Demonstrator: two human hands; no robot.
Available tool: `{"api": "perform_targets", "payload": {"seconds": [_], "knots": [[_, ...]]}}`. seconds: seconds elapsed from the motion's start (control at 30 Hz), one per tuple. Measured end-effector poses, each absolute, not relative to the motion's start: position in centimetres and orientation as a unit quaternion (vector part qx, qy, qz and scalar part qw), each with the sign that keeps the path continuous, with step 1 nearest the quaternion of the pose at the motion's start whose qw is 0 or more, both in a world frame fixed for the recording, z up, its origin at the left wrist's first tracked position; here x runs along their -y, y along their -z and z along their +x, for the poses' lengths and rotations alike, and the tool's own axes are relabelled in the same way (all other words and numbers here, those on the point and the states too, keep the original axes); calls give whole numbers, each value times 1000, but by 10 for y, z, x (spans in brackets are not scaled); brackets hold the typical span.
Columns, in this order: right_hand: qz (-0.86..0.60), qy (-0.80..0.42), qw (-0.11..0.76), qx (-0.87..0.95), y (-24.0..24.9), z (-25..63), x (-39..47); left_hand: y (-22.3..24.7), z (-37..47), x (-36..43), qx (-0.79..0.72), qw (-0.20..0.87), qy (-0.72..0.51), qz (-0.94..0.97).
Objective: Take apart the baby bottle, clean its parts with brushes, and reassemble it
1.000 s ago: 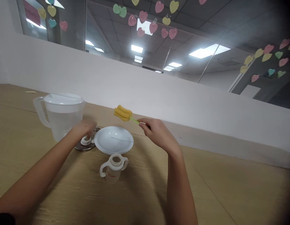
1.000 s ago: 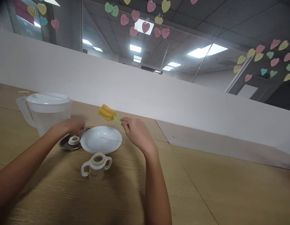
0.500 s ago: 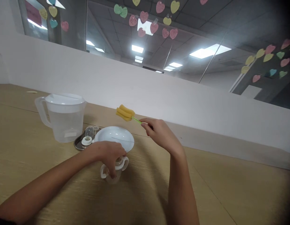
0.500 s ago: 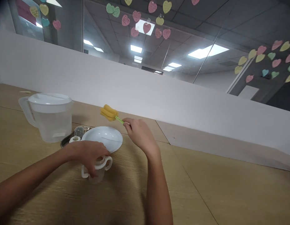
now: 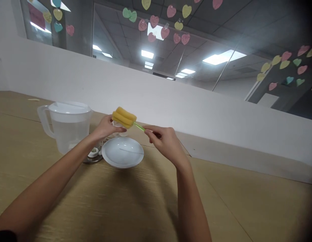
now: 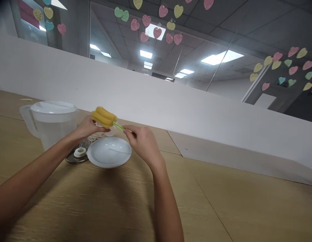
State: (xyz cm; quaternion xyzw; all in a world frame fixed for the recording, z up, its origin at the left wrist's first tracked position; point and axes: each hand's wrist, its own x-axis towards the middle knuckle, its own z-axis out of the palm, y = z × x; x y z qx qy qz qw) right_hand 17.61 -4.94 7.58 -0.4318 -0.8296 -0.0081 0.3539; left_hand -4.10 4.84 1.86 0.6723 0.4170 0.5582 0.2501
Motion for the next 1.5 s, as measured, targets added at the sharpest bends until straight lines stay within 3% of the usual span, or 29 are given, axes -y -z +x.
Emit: {"api": "perform_targets", "payload": {"seconds": [0.1,0.3,0.43,0.83,1.07,1.23,1.5], "knots": [[-441,23,326,836,-72,174,43,-18,-47,-52,-397,236,-565,684],[-484,5,274,831,-75,185,42,-23,-41,-35,-470,-70,-504,721],[-490,18,242,837,-75,188,45,-18,-29,-27,-424,-163,-455,766],[-493,98,190,843,-56,154,29,-14,-13,-19,-367,-114,-427,818],[-491,179,173,835,-54,151,28,-13,-20,-25,-432,-69,-409,801],[-479,167,218,833,-55,152,25,-12,-17,-26,-430,-47,-398,809],[-460,95,300,830,-66,165,34,-1,-24,-43,-463,-165,-346,799]]}}
